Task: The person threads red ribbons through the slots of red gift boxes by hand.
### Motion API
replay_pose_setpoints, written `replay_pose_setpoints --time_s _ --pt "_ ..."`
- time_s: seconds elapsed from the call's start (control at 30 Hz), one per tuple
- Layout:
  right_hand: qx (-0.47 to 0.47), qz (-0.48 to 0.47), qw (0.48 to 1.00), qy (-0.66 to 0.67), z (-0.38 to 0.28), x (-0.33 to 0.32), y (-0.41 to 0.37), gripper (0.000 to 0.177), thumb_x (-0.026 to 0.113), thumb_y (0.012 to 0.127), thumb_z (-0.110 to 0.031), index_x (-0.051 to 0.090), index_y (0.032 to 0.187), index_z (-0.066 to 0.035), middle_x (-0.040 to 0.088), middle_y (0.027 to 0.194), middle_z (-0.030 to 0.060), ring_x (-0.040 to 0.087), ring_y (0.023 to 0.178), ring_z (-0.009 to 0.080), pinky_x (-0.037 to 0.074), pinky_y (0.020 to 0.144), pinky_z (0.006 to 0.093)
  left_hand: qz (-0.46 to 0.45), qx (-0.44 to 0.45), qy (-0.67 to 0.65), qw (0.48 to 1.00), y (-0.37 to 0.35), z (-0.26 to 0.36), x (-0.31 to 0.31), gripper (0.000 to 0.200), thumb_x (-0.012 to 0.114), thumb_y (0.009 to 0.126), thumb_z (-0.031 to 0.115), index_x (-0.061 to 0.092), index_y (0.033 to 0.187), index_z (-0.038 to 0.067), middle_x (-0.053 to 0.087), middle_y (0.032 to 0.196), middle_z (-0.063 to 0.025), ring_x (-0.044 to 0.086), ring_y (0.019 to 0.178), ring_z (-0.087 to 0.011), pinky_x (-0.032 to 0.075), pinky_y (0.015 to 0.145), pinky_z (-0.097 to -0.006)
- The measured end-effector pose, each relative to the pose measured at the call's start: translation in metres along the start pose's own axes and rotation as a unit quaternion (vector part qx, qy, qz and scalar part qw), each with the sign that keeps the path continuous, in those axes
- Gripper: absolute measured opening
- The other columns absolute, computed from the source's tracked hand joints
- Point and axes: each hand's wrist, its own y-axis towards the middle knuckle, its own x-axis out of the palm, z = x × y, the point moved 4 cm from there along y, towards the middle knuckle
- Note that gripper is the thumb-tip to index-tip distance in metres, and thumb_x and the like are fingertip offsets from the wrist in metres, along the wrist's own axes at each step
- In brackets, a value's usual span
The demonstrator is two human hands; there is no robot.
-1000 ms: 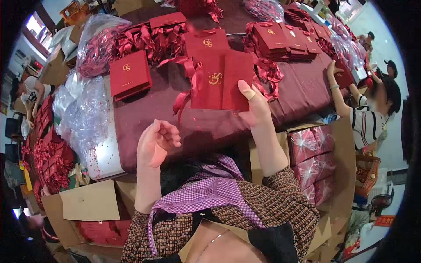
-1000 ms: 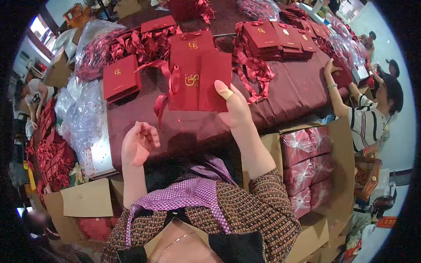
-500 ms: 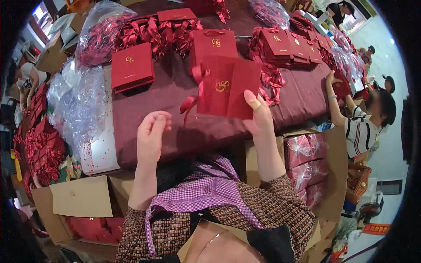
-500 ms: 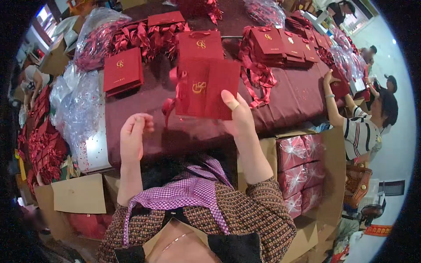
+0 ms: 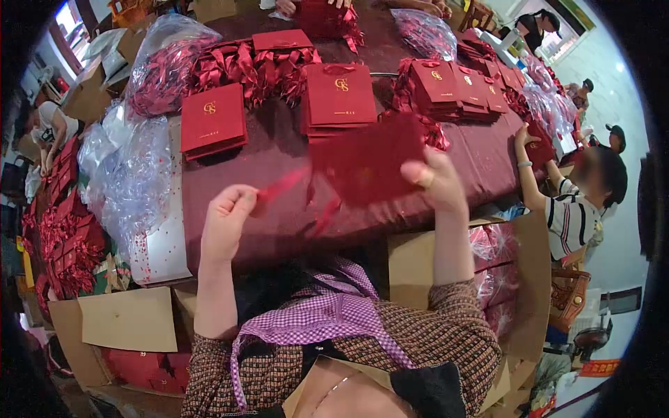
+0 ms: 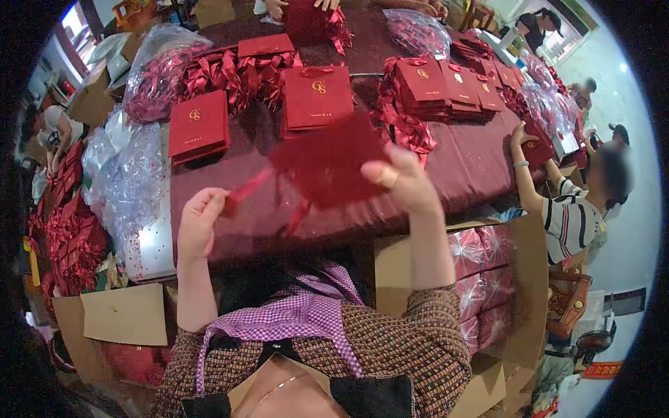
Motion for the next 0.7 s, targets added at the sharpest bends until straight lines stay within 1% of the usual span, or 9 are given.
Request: replay_pose_setpoints --time_s 0.03,0.07,0.1,0.17,0.23,0.33,0.5,0.6,0.7 --pt "-0.014 0.015 1.0 -0.002 -0.062 0.008 0.003 0.059 0.072 0.081 -0.02 0.048 0.126 0.009 0.062 0.112 0.0126 0.059 0.1 0.0195 0.046 0.091 0.0329 0.028 0.012 -0.005 1.0 0.002 0.008 -0.001 0.015 0.057 0.093 0.012 0.062 0.1 0.001 0.063 0.088 -0.0004 0.057 0.08 -0.0076 0.045 0.073 -0.0219" --pt "-0.056 0.151 0.984 0.074 -0.082 0.007 0.01 0.051 0.07 0.083 -0.019 0.052 0.123 0.008 0.063 0.111 0.0114 0.06 0.097 0.0186 0.047 0.088 0.0317 0.027 0.004 0.003 1.0 0.006 0.01 -0.005 0.016 0.055 0.094 0.012 0.061 0.105 0.002 0.064 0.091 -0.0011 0.058 0.082 -0.0085 0.046 0.074 -0.0232" --pt "-0.208 0.065 0.976 -0.028 -0.113 0.0 0.033 0.046 0.069 0.085 -0.02 0.055 0.12 0.006 0.065 0.109 0.0099 0.061 0.096 0.0163 0.048 0.087 0.0288 0.04 0.007 0.002 0.999 0.007 0.017 -0.004 0.016 0.055 0.094 0.012 0.061 0.104 0.002 0.064 0.091 -0.0014 0.058 0.083 -0.0089 0.047 0.075 -0.0238" --pt "-0.228 0.167 0.954 -0.096 -0.147 -0.001 0.06 0.041 0.068 0.086 -0.02 0.058 0.118 0.004 0.065 0.109 0.0093 0.061 0.096 0.0152 0.048 0.087 0.027 0.061 0.019 0.012 0.998 0.007 0.033 0.004 0.015 0.054 0.094 0.01 0.061 0.104 0.002 0.065 0.092 -0.0021 0.059 0.082 -0.0099 0.047 0.075 -0.0244" --pt "-0.363 0.169 0.909 -0.117 -0.152 0.016 0.092 0.038 0.067 0.086 -0.016 0.058 0.119 0.001 0.066 0.11 0.0104 0.062 0.098 0.0157 0.048 0.088 0.0273 0.032 0.04 0.015 0.999 0.009 0.03 0.012 0.016 0.054 0.094 0.01 0.062 0.104 0.002 0.064 0.091 -0.002 0.059 0.082 -0.01 0.048 0.075 -0.0247" --pt "-0.533 0.092 0.783 -0.307 -0.13 0.043 0.133 0.039 0.06 0.08 0.001 0.062 0.117 -0.011 0.064 0.113 0.0124 0.061 0.105 0.0272 0.05 0.089 0.0361 -0.048 0.046 0.091 0.994 0.021 0.024 0.03 0.015 0.054 0.093 0.009 0.061 0.102 -0.001 0.062 0.086 -0.0013 0.057 0.08 -0.009 0.047 0.073 -0.0233" --pt "-0.44 -0.027 0.749 -0.495 -0.032 0.055 0.163 0.04 0.055 0.084 -0.007 0.056 0.124 -0.016 0.056 0.128 0.0081 0.052 0.119 0.0267 0.042 0.095 0.0414 -0.066 0.089 0.245 0.963 0.053 0.014 0.043 0.02 0.059 0.089 0.016 0.062 0.099 -0.001 0.061 0.085 -0.0068 0.058 0.082 -0.0118 0.047 0.073 -0.0265" --pt "-0.371 -0.132 0.769 -0.504 0.002 0.058 0.169 0.044 0.059 0.086 -0.022 0.052 0.129 -0.014 0.05 0.134 0.0114 0.044 0.127 0.0273 0.037 0.101 0.0417 -0.084 0.14 0.303 0.939 0.083 0.015 0.054 0.024 0.06 0.088 0.019 0.061 0.1 -0.002 0.063 0.092 -0.0135 0.061 0.084 -0.0189 0.048 0.074 -0.0304" --pt "-0.325 -0.194 0.785 -0.491 0.009 0.061 0.166 0.059 0.065 0.082 -0.037 0.05 0.131 -0.01 0.045 0.137 0.0185 0.039 0.13 0.0332 0.034 0.104 0.0432 -0.07 0.134 0.3 0.942 0.13 -0.002 0.063 0.034 0.059 0.088 0.03 0.063 0.093 -0.003 0.063 0.08 -0.0119 0.06 0.077 -0.018 0.047 0.072 -0.032"
